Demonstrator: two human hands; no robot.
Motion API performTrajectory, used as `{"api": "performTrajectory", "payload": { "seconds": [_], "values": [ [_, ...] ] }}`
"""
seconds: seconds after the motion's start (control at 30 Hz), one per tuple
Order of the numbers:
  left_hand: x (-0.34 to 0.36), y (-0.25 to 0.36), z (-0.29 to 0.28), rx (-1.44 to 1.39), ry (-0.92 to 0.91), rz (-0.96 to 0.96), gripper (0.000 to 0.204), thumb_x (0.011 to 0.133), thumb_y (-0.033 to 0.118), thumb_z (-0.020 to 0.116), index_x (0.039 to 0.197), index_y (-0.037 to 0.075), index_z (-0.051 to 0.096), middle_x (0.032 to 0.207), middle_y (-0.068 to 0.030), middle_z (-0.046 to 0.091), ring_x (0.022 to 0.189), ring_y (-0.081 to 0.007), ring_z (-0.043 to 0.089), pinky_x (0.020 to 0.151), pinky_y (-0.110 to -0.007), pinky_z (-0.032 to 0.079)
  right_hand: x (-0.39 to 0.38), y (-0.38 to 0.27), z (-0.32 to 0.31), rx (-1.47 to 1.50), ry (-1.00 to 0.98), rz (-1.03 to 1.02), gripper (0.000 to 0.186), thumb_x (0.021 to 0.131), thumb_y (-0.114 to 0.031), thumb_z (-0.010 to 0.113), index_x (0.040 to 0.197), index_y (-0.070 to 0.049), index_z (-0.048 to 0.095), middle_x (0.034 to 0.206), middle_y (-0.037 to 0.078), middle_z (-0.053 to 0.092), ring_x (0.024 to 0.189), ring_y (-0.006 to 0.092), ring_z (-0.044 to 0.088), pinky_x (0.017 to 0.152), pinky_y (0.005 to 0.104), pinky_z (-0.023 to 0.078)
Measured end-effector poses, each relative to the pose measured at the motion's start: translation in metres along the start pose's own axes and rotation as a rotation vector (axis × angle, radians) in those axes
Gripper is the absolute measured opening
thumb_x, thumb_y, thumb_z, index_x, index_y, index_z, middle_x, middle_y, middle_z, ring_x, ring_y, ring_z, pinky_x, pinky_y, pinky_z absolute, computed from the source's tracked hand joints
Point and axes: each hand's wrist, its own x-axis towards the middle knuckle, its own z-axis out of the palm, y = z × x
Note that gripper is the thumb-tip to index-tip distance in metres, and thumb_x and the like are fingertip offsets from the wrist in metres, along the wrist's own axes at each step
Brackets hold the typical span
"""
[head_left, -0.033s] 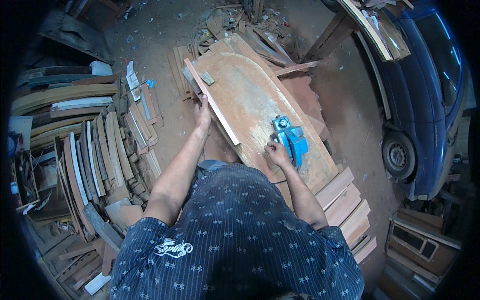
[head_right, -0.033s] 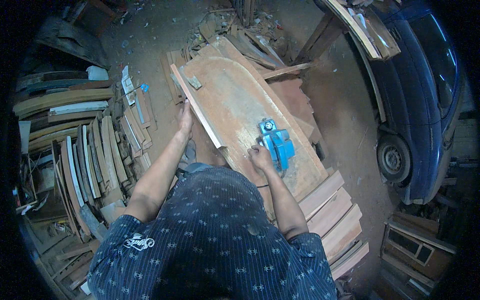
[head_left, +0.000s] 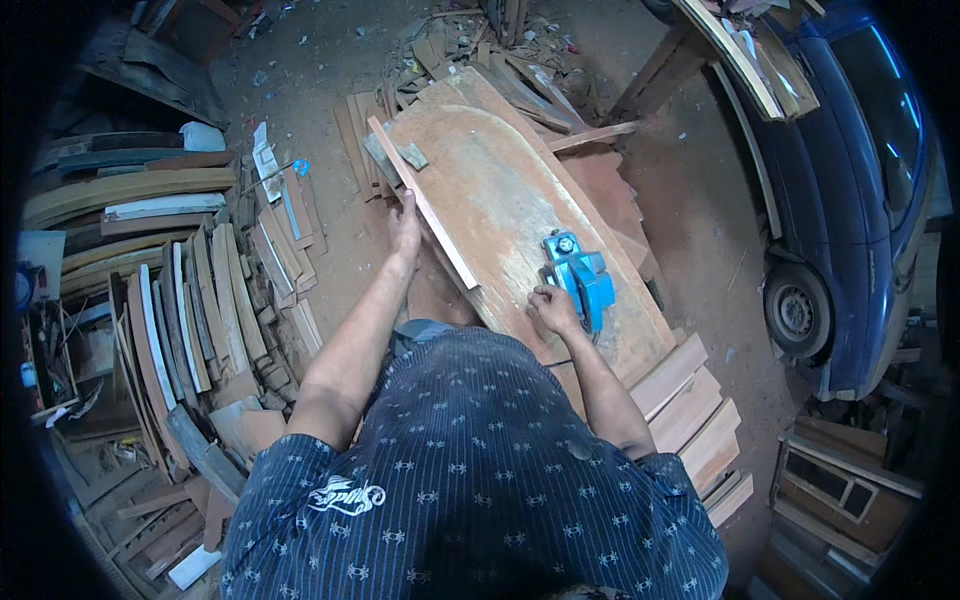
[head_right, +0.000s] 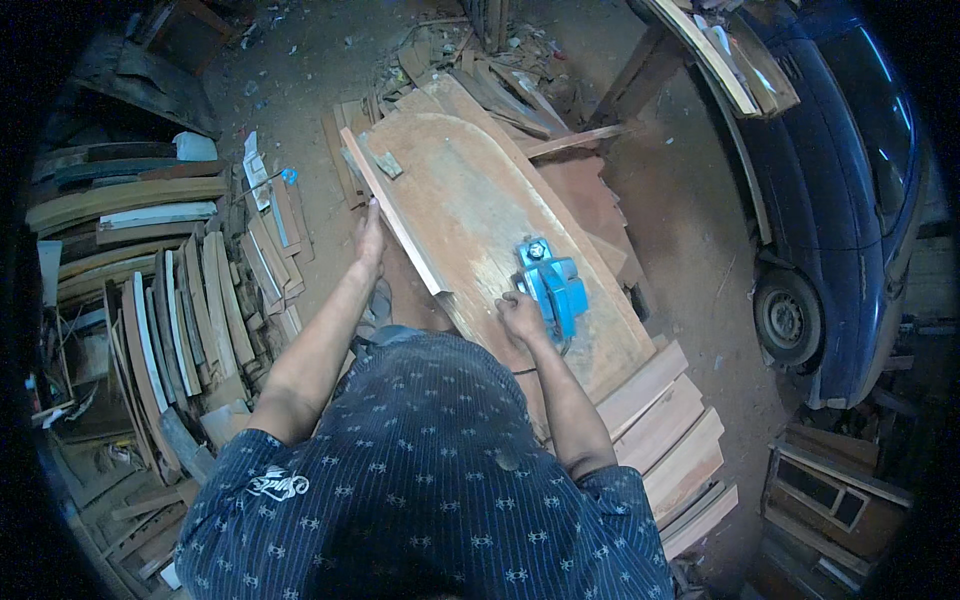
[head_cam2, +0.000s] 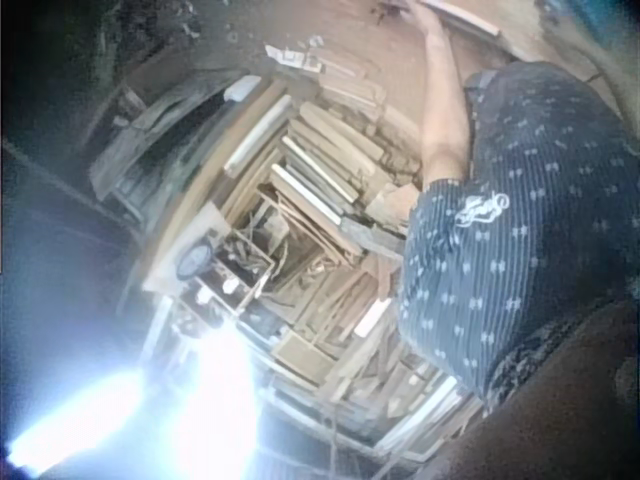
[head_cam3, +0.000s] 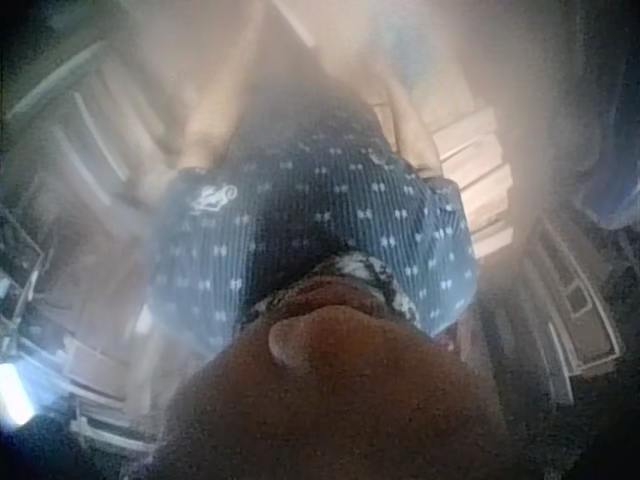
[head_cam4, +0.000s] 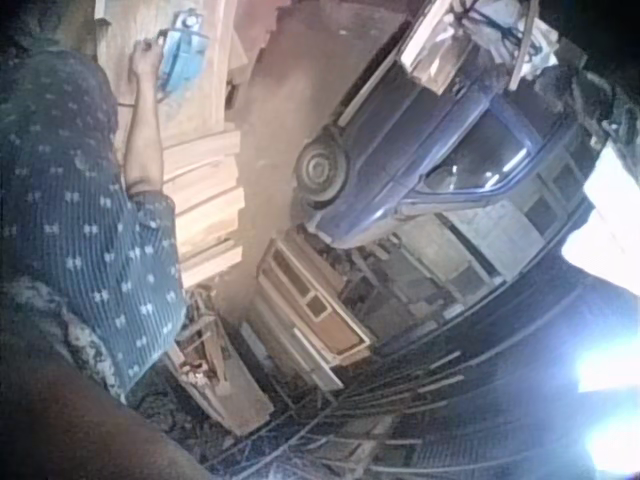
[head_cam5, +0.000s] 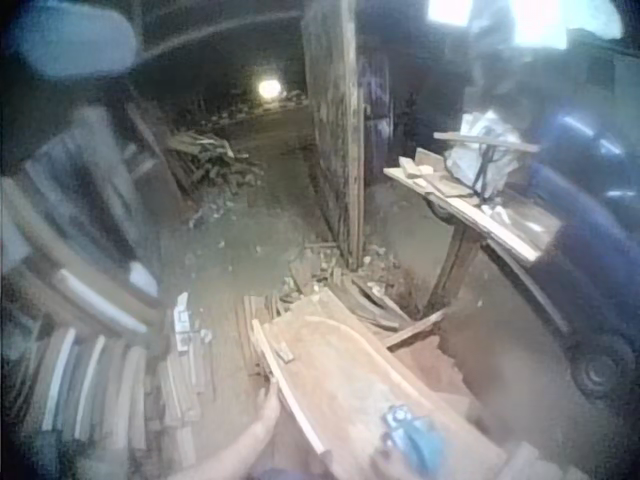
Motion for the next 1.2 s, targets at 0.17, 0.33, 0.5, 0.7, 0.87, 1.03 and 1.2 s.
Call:
{"api": "performTrajectory", "payload": {
  "seconds": [0.17, 0.33, 0.5, 0.7, 0.87, 1.03, 1.2],
  "values": [
    [-0.013, -0.010, 0.003, -0.066, -0.041, -0.008, 0.107, 0.094, 0.066, 0.061, 0.159, -0.008, 0.021, 0.162, -0.0272, 0.031, 0.148, -0.0366, 0.036, 0.120, -0.047, 0.032, -0.018, 0.021, -0.005, -0.043, 0.011, -0.002, 0.036, 0.091, -0.030, 0.075, 0.111, 0.000, 0.073, 0.093, 0.013, 0.075, 0.085, 0.0210, 0.070, 0.079, 0.0359, 0.054],
    [-0.009, -0.015, 0.005, 0.144, 0.021, 0.023, 0.091, 0.096, 0.069, 0.053, 0.152, -0.003, 0.043, 0.148, -0.0206, 0.053, 0.130, -0.0308, 0.053, 0.102, -0.043, 0.045, -0.025, 0.030, -0.008, -0.041, 0.016, 0.023, 0.036, 0.091, -0.032, 0.075, 0.111, -0.002, 0.074, 0.093, 0.013, 0.075, 0.085, 0.0214, 0.070, 0.079, 0.0362, 0.054],
    [-0.007, -0.019, 0.009, 0.122, 0.038, 0.007, 0.100, 0.092, 0.072, 0.057, 0.154, -0.004, 0.036, 0.150, -0.0232, 0.047, 0.134, -0.0321, 0.049, 0.108, -0.046, 0.042, -0.027, 0.025, -0.011, -0.025, 0.009, 0.015, 0.038, 0.090, -0.033, 0.075, 0.110, -0.001, 0.074, 0.091, 0.012, 0.074, 0.086, 0.0217, 0.070, 0.080, 0.0348, 0.053],
    [-0.009, -0.009, 0.033, 0.109, 0.112, 0.167, 0.091, 0.087, 0.063, 0.073, 0.137, -0.011, 0.054, 0.137, -0.0247, 0.061, 0.127, -0.0332, 0.059, 0.109, -0.041, 0.044, -0.008, 0.067, -0.007, -0.055, 0.076, -0.173, 0.034, 0.089, -0.028, 0.075, 0.106, 0.003, 0.073, 0.083, 0.010, 0.071, 0.077, 0.0174, 0.065, 0.073, 0.0346, 0.052],
    [0.007, -0.024, 0.025, 0.211, 0.230, 0.065, 0.110, 0.086, 0.072, 0.065, 0.153, -0.009, 0.034, 0.156, -0.0313, 0.040, 0.147, -0.0402, 0.039, 0.122, -0.044, 0.032, -0.005, 0.051, -0.011, 0.141, -0.104, -0.020, 0.026, 0.093, -0.023, 0.074, 0.104, 0.001, 0.075, 0.080, 0.003, 0.070, 0.076, 0.0109, 0.062, 0.071, 0.0296, 0.051],
    [-0.007, -0.017, 0.031, 0.240, 0.255, 0.012, 0.105, 0.087, 0.067, 0.067, 0.153, -0.009, 0.036, 0.155, -0.0310, 0.042, 0.147, -0.0393, 0.039, 0.121, -0.044, 0.032, -0.003, 0.043, -0.025, -0.034, -0.060, -0.039, 0.032, 0.092, -0.026, 0.074, 0.108, 0.002, 0.074, 0.087, 0.008, 0.073, 0.078, 0.0153, 0.066, 0.075, 0.0318, 0.053],
    [0.003, -0.026, 0.032, 0.227, 0.236, 0.043, 0.108, 0.086, 0.067, 0.068, 0.155, -0.008, 0.031, 0.157, -0.0310, 0.039, 0.148, -0.0398, 0.039, 0.122, -0.044, 0.031, 0.000, 0.041, -0.024, 0.004, -0.085, -0.020, 0.040, 0.090, -0.033, 0.075, 0.110, 0.002, 0.075, 0.090, 0.014, 0.076, 0.083, 0.0208, 0.072, 0.078, 0.0348, 0.055]
  ]
}}
